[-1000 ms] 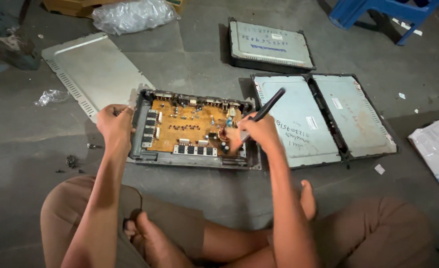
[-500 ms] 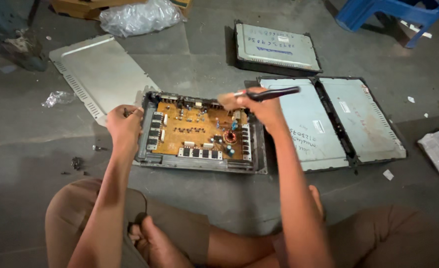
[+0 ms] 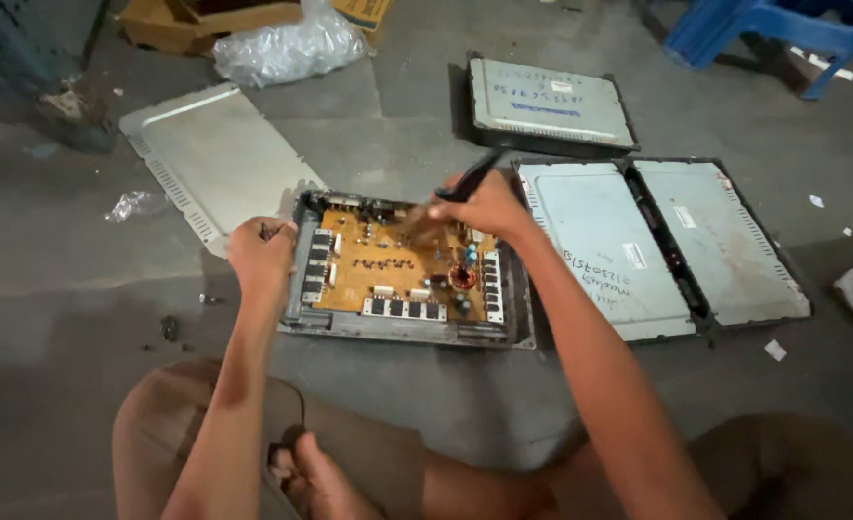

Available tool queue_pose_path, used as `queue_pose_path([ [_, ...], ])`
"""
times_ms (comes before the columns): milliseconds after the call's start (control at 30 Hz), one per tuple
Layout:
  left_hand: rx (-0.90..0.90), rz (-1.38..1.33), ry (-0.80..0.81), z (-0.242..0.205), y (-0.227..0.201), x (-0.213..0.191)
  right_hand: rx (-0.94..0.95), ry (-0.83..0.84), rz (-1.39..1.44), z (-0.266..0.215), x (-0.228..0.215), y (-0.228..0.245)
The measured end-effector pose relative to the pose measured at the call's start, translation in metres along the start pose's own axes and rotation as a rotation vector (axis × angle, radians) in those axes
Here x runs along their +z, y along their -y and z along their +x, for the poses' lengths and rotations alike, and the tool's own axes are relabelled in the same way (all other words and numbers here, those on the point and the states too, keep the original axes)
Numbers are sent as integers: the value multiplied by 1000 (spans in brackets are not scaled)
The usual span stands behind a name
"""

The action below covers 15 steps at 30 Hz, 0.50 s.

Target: The person sits on the floor and disassembles an electronic device. They use a screwdriver to remove screws from a circuit board, then use a hammer to tap the board loose from its metal casing. The person removes the board and continues to work on the device's internal components.

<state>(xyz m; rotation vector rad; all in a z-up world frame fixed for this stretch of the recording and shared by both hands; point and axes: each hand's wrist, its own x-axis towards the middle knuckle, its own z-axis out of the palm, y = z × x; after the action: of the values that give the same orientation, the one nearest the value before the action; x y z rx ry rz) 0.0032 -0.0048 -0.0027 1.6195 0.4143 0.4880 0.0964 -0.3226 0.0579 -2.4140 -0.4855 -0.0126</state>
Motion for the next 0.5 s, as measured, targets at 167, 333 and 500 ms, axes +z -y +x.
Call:
queue_pose_path([
  [167,-22,-7,-32,5,-4,-8,-50,-59,-103,-5,-2,-6],
  [333,-68,-48,-18,3,-2,-2,3,-166,-700,-8,-18,-17],
  [500,-24,-47,-14,2,-5,-3,42,-60,-831,6,7,4],
])
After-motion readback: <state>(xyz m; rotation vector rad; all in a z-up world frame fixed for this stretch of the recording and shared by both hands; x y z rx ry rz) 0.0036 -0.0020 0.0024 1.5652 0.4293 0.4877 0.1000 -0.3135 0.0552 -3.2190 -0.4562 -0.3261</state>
